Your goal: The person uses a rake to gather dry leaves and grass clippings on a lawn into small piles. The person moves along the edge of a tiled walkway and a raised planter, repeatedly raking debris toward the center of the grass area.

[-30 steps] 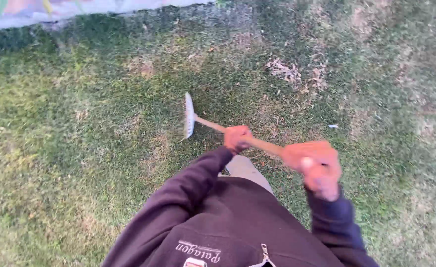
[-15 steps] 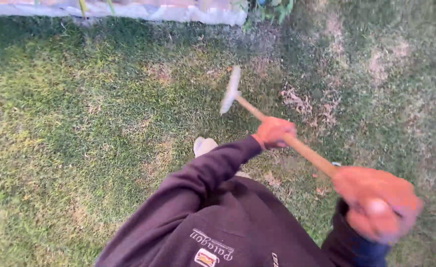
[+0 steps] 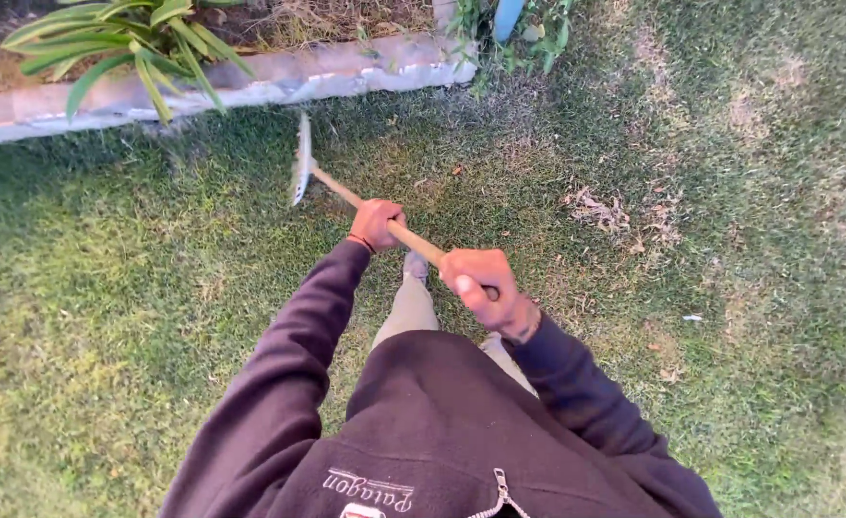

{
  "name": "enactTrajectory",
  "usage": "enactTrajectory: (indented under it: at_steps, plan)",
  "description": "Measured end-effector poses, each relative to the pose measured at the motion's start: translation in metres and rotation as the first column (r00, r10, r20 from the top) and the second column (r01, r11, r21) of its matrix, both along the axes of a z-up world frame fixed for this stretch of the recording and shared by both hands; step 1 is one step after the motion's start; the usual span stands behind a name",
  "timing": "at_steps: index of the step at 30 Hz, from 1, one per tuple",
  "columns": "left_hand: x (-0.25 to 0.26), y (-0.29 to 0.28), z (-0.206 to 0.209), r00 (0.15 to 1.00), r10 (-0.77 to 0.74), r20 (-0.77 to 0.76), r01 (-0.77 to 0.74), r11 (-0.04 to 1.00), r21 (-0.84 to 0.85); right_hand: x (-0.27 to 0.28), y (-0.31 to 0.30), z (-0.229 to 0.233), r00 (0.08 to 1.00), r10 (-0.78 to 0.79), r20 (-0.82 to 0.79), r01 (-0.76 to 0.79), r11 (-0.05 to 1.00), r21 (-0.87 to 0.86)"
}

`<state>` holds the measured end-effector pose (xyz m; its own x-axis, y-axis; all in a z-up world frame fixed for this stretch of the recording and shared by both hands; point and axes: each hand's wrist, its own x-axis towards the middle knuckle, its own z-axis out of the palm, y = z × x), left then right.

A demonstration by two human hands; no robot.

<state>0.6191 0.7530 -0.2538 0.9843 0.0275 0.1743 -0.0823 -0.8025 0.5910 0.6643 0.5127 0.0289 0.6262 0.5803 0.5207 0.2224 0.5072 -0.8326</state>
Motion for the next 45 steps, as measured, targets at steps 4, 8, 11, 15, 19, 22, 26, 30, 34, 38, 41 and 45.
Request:
enactTrajectory:
  at_steps: [4, 8, 11, 15, 19, 22, 26, 30, 34, 38, 41, 45]
  plan:
    - [0.053, -0.042, -0.011, 0.990, -0.106, 0.092, 0.115, 0.989, -0.094, 0.025, -0.022, 0.021, 0.981, -0.195, 0.003, 0.195, 0.980, 0.027]
    - [0.078, -0.132, 0.071, 0.979, -0.199, 0.042, 0.201, 0.913, -0.356, 0.036, -0.049, 0.118, 0.955, -0.288, 0.071, 0.296, 0.916, -0.269]
    - [0.092, -0.170, 0.112, 0.958, -0.242, 0.154, 0.282, 0.897, -0.340, 0.025, -0.065, 0.168, 0.886, -0.449, 0.117, 0.463, 0.843, -0.273]
    - [0.090, -0.170, 0.133, 0.926, -0.343, 0.160, 0.379, 0.838, -0.394, 0.024, -0.060, 0.207, 0.854, -0.504, 0.129, 0.510, 0.860, -0.018]
    - [0.100, -0.085, 0.112, 0.886, -0.370, 0.281, 0.447, 0.845, -0.294, 0.027, -0.049, 0.131, 0.801, -0.598, -0.015, 0.590, 0.794, -0.147]
    - [0.099, -0.037, 0.009, 0.939, -0.343, 0.006, 0.337, 0.920, -0.200, 0.044, -0.010, 0.059, 0.786, -0.618, 0.019, 0.618, 0.784, -0.060]
    - [0.108, -0.067, -0.016, 0.947, -0.319, 0.036, 0.321, 0.936, -0.144, 0.052, -0.035, 0.046, 0.872, -0.479, -0.103, 0.482, 0.876, 0.000]
    - [0.116, -0.182, 0.045, 0.929, -0.359, 0.094, 0.360, 0.813, -0.458, 0.026, -0.069, 0.119, 0.665, -0.740, 0.101, 0.729, 0.613, -0.306]
    - [0.126, -0.256, 0.079, 0.870, -0.461, 0.175, 0.490, 0.768, -0.412, 0.012, -0.128, 0.165, 0.655, -0.749, 0.103, 0.712, 0.564, -0.418]
    - [0.126, -0.264, 0.093, 0.846, -0.498, 0.194, 0.533, 0.762, -0.367, 0.027, -0.165, 0.162, 0.679, -0.580, 0.449, 0.697, 0.702, -0.146]
    - [0.153, -0.227, 0.060, 0.836, -0.496, 0.237, 0.544, 0.805, -0.238, 0.036, -0.160, 0.120, 0.588, -0.722, 0.364, 0.791, 0.608, -0.069]
    - [0.195, -0.149, 0.018, 0.843, -0.528, 0.102, 0.534, 0.844, -0.046, 0.081, -0.121, 0.008, 0.680, -0.730, -0.069, 0.730, 0.666, 0.154]
